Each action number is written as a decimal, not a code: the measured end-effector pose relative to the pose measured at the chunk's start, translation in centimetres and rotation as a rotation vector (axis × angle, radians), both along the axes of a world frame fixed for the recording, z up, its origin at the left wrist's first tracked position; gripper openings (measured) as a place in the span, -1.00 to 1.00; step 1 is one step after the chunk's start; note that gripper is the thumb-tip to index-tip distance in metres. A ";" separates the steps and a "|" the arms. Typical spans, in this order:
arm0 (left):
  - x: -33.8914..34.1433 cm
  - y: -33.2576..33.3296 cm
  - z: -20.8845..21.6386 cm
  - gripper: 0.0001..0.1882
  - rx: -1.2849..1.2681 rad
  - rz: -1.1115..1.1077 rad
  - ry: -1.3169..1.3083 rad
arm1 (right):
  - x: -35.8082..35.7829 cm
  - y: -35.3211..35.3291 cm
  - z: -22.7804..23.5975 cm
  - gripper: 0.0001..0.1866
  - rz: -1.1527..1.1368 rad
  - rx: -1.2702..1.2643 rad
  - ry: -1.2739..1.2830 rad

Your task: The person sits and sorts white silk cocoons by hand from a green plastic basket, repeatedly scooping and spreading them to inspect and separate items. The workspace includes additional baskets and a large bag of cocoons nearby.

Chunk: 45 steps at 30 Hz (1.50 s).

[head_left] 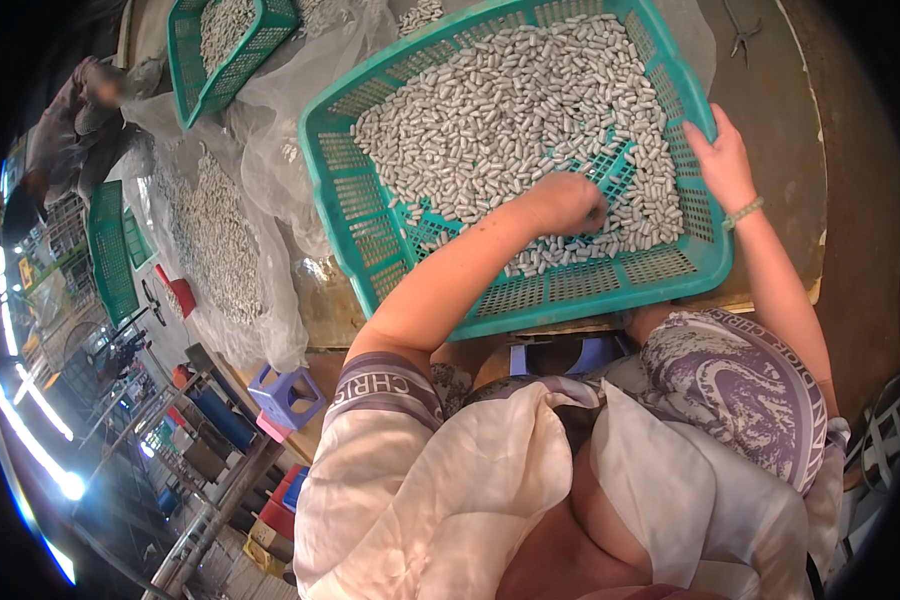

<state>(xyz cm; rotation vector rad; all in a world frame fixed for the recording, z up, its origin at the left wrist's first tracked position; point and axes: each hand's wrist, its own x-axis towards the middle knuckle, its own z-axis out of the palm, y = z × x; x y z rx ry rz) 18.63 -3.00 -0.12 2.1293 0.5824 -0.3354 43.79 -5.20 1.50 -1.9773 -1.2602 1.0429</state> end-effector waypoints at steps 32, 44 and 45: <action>6.0 0.7 -3.1 -0.91 0.420 0.448 -0.038 | -0.2 -0.2 0.0 -0.49 -0.002 0.059 -0.083; -1.9 11.6 4.2 -0.84 0.171 0.850 -0.194 | -0.1 -0.2 0.0 -0.58 0.006 0.105 -0.045; -2.3 13.5 5.0 -0.83 0.247 0.903 -0.232 | -0.2 -0.2 0.3 -0.59 0.007 0.078 -0.034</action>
